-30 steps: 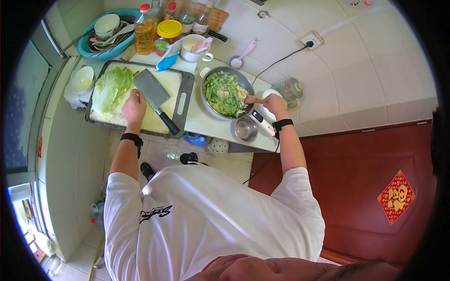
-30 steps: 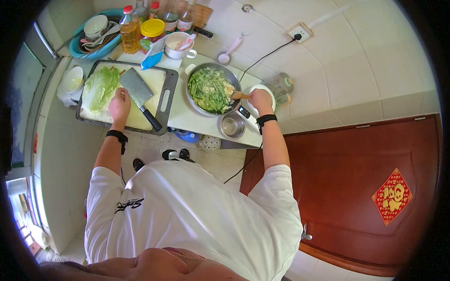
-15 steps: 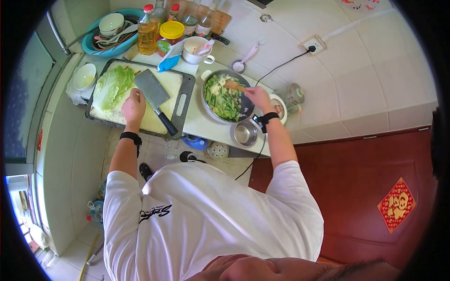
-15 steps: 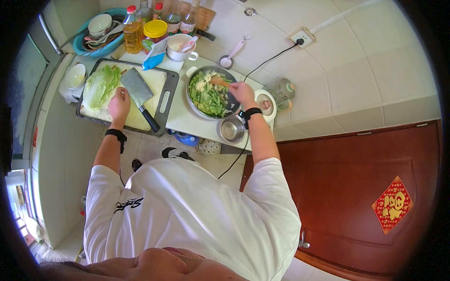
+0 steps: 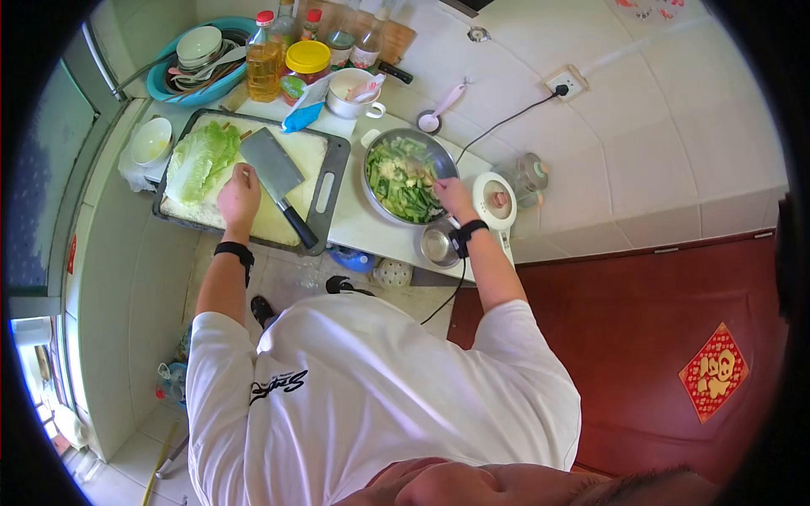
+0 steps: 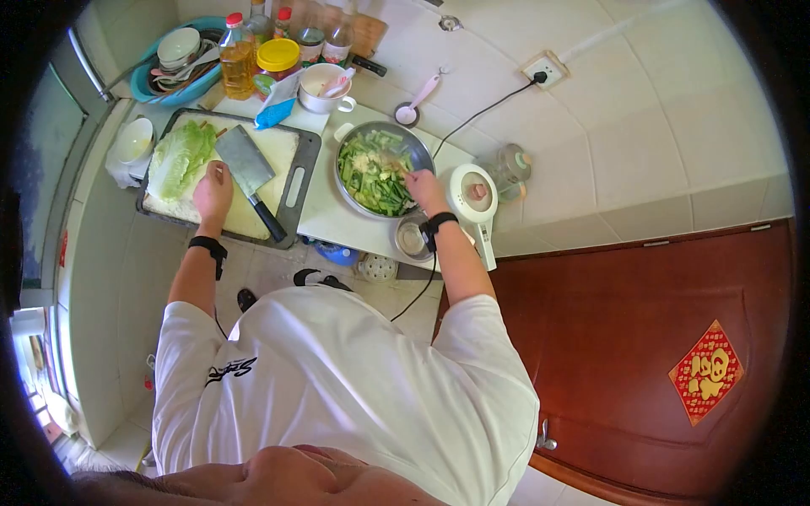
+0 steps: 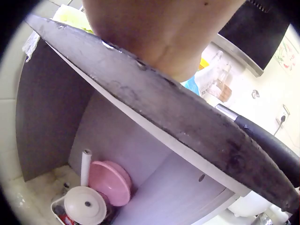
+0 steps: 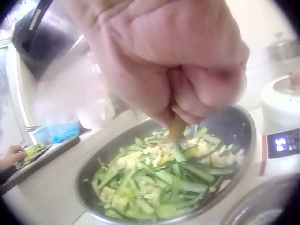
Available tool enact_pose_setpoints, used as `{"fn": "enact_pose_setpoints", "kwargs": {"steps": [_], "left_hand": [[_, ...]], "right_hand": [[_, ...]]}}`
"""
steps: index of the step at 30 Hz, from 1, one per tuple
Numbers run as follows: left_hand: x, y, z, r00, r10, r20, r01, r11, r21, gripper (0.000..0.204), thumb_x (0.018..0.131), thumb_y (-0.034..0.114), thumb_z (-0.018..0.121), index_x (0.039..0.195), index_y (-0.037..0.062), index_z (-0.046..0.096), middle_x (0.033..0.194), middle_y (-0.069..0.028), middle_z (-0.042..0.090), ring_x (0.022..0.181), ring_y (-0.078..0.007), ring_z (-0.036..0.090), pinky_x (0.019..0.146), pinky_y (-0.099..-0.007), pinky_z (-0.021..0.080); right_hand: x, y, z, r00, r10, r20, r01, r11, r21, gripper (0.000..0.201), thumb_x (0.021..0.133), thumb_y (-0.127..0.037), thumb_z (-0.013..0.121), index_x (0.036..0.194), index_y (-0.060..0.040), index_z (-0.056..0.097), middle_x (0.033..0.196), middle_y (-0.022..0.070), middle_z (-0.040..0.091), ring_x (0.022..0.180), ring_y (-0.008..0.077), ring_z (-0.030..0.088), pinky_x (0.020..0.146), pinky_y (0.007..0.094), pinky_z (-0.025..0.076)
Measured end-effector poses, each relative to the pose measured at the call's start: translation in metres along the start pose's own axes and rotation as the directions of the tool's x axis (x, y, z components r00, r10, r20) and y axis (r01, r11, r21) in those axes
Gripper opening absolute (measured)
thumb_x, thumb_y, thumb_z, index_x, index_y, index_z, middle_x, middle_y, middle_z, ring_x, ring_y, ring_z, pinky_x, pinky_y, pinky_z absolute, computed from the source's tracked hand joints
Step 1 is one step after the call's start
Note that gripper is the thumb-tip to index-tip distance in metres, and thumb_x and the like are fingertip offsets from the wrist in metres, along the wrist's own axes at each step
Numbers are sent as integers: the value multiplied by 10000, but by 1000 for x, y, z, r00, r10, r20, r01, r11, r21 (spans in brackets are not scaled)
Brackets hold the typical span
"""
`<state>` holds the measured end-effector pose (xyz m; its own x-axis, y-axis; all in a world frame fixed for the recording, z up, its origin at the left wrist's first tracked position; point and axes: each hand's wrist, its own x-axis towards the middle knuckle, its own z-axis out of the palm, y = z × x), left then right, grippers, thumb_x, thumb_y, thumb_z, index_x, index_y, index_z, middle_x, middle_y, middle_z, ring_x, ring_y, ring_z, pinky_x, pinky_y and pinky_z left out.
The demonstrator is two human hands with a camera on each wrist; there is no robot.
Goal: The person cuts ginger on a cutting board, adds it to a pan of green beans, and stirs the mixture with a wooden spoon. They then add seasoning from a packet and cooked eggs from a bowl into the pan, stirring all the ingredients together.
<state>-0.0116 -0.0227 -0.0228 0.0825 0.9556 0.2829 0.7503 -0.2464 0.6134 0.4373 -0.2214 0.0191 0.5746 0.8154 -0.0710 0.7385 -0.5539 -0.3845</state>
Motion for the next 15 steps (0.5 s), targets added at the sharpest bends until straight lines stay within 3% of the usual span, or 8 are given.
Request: {"fn": "enact_pose_setpoints", "kwargs": {"steps": [2,3,5,6,8,10,12,15], "left_hand": [[1,1,-1,1000,-7,3,7,1000,-7,132,940,278,570,940,151,605,672,-71,651,644,-322,646,561,-447,472],[1,1,-1,1000,-11,14,11,1000,-11,132,939,278,571,939,151,604,664,-73,644,638,-322,643,558,-446,470],[0,0,-1,1000,9,-4,-9,1000,-15,131,936,277,569,943,151,602,651,-79,647,621,-329,643,551,-454,478],[-1,-1,-2,999,37,-21,-37,999,-14,130,934,276,567,947,151,599,638,-85,649,605,-337,642,544,-462,485],[0,0,-2,999,31,-30,-32,999,-16,129,933,274,567,943,150,600,637,-87,648,605,-337,642,543,-463,484],[0,2,-1,999,28,-27,-28,999,-20,128,933,272,567,940,148,600,635,-89,647,606,-337,642,543,-463,483],[0,1,-2,999,45,-30,-45,999,-13,129,933,273,567,933,149,603,633,-88,648,600,-338,641,534,-467,480],[0,-2,2,996,68,-59,-69,997,-16,130,933,274,567,930,150,605,632,-88,649,591,-341,639,524,-471,477]], "right_hand": [[-19,-4,-21,986,-73,153,66,996,56,272,843,-342,635,968,-138,764,911,179,711,838,356,692,773,421,539],[-33,-12,-42,985,-73,154,66,996,52,272,843,-342,635,968,-138,764,911,179,711,838,356,692,773,421,539],[-55,-26,-91,990,-69,124,100,961,-257,262,836,-343,644,970,-155,768,887,176,709,810,345,694,755,417,539],[-54,-13,-98,990,-70,126,101,961,-258,262,836,-343,644,970,-155,768,887,176,709,810,345,694,755,417,539],[-48,10,-102,937,-132,322,290,809,-511,259,830,-350,656,975,-167,768,875,164,710,789,335,695,741,412,539],[-49,3,-78,958,-99,268,211,877,-432,269,828,-351,660,990,-164,765,879,154,713,792,332,696,736,409,540],[-43,8,-37,994,-17,110,37,984,-176,293,822,-345,672,1022,-146,754,880,149,717,802,328,698,722,404,544],[-36,-10,-36,998,33,54,-32,999,-24,302,819,-342,675,1019,-128,751,885,166,713,811,333,697,726,411,545]]}}
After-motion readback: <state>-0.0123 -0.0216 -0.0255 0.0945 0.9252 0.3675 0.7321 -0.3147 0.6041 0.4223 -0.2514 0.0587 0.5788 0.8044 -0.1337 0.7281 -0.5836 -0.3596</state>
